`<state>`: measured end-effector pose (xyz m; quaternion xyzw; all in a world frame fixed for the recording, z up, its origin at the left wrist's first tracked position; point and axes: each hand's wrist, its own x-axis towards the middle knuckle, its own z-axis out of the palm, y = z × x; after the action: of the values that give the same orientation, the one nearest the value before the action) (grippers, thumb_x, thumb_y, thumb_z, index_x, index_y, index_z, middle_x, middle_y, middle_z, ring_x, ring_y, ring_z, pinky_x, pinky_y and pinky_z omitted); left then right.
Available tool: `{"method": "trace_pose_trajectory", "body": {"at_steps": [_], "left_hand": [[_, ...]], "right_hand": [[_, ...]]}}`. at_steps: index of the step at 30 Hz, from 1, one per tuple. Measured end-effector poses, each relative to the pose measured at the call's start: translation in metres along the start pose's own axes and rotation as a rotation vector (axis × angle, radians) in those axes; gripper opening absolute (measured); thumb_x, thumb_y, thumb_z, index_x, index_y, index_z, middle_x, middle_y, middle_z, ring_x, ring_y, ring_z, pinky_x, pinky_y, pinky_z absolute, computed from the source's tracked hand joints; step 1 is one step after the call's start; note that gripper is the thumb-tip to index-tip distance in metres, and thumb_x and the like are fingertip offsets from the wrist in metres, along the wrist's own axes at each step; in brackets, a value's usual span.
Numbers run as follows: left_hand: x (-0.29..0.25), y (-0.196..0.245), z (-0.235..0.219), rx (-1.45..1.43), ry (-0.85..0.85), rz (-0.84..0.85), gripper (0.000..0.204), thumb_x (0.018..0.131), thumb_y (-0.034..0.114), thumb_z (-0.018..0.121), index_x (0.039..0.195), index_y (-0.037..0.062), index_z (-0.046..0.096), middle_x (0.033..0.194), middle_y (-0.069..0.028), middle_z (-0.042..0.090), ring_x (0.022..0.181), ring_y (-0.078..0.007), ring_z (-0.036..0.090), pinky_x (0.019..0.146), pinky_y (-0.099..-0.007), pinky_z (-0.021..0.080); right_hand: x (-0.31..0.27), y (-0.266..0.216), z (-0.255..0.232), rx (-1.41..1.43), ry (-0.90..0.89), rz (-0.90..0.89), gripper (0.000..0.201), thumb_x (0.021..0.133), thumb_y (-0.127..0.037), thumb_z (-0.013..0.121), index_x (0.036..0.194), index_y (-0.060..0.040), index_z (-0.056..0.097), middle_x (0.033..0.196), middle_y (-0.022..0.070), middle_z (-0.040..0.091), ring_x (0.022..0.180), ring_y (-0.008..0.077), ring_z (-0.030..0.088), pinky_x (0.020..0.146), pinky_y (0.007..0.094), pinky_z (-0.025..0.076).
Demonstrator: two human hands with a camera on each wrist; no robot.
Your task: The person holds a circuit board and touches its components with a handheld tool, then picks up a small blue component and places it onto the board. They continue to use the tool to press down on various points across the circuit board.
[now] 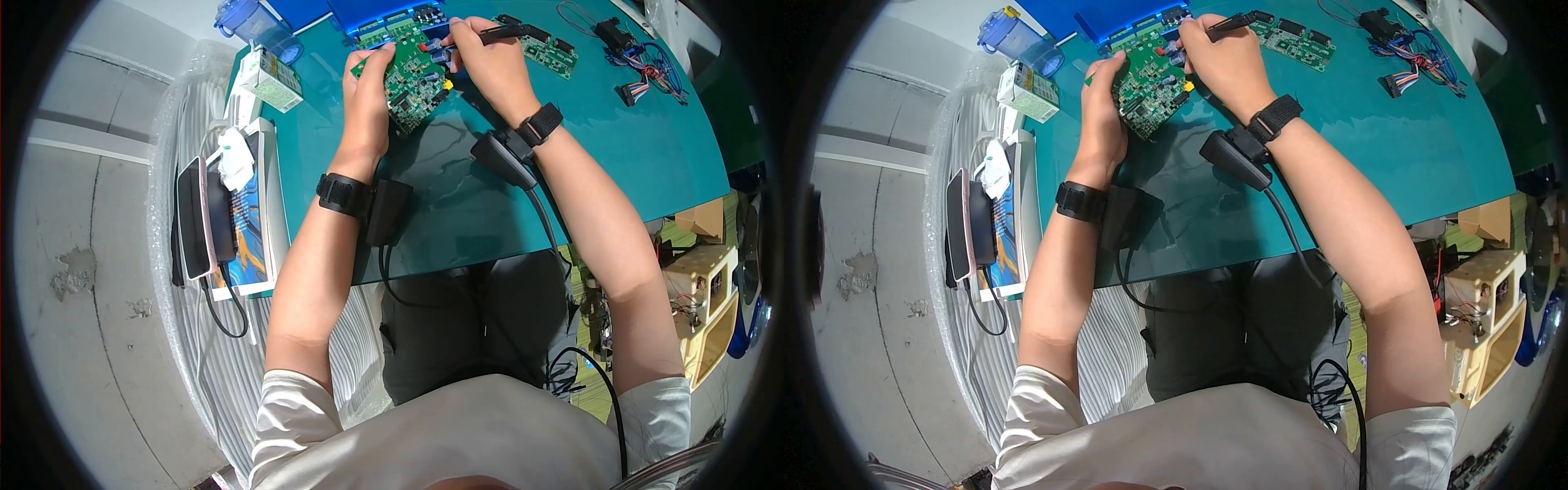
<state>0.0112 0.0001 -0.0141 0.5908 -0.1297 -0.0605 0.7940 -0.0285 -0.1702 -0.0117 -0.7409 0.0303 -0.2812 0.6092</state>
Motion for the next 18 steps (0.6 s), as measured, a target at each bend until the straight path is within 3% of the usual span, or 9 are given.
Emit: {"method": "trace_pose_trajectory", "body": {"at_steps": [14, 16, 18], "left_hand": [[-0.0001, 0.0004, 0.001, 0.0, 0.017, -0.018, 0.027, 0.096, 0.03, 0.065, 0.104, 0.0052, 0.061, 0.096, -0.0041, 0.062, 0.089, -0.0145, 0.062, 0.082, -0.0306, 0.052], [-0.0009, 0.0016, 0.0015, -0.037, 0.009, -0.041, 0.026, 0.094, 0.029, 0.068, 0.102, 0.006, 0.057, 0.097, -0.0027, 0.064, 0.092, -0.0112, 0.057, 0.086, -0.0279, 0.044], [-0.0001, 0.0012, 0.0008, -0.034, 0.009, -0.04, 0.026, 0.094, 0.029, 0.068, 0.102, 0.006, 0.057, 0.097, -0.0026, 0.064, 0.092, -0.0111, 0.057, 0.086, -0.0278, 0.044]], "right_hand": [[-0.0018, -0.0028, -0.0001, 0.012, 0.003, -0.02, 0.035, 0.095, -0.028, 0.054, 0.079, 0.0003, 0.068, 0.06, 0.0066, 0.065, 0.06, 0.0152, 0.065, 0.059, 0.0307, 0.049], [-0.0018, -0.0021, 0.0001, 0.017, 0.008, -0.022, 0.035, 0.095, -0.027, 0.054, 0.079, 0.0004, 0.068, 0.06, 0.0068, 0.065, 0.059, 0.0153, 0.065, 0.059, 0.0307, 0.049], [-0.0018, -0.0012, 0.0004, 0.022, 0.014, -0.024, 0.035, 0.095, -0.027, 0.054, 0.079, 0.0006, 0.068, 0.06, 0.007, 0.065, 0.059, 0.0154, 0.064, 0.059, 0.0307, 0.049]]}}
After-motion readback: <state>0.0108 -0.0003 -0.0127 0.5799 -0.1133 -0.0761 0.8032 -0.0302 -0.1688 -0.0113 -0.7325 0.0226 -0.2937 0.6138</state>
